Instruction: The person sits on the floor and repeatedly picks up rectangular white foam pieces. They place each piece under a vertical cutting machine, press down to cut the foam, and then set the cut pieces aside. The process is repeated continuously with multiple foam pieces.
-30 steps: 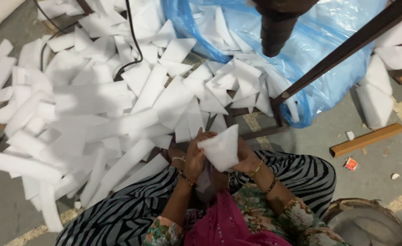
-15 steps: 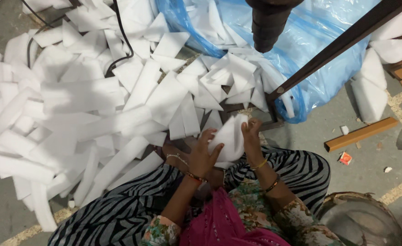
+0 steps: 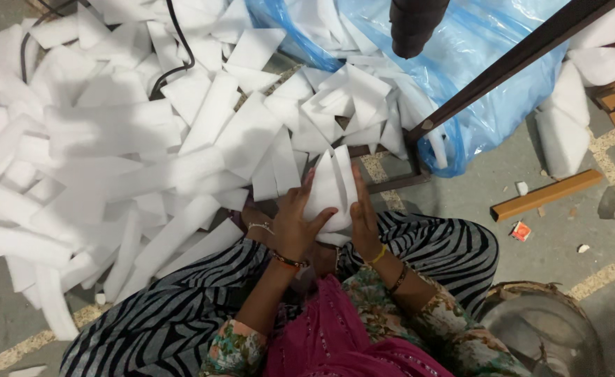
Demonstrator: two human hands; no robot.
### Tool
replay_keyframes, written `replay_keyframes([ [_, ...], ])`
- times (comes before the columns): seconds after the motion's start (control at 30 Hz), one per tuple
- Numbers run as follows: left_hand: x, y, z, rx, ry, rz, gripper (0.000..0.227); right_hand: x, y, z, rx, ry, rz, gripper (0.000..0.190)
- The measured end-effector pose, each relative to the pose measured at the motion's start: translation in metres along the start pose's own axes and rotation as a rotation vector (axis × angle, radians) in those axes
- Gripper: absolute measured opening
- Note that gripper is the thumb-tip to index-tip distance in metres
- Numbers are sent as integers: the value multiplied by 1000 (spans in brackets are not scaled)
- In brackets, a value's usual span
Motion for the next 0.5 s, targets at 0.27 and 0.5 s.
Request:
replay_keyframes([
  [0.27,-3,3,4,-55,-33,-20,88,-19,-5,4,-33,12,-16,68],
  [0.5,9,6,-5,11,58,12,80,-21,-5,9,-27,-39,66,70],
])
Point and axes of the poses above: each hand's wrist, its own y-axis away from the middle knuckle, its own z-axis out of the palm, x = y × z, the point moved 10 cm from there along -y, towards the middle knuckle, and after that the axes turned 5 degrees about -x, right-handed, at the moved point
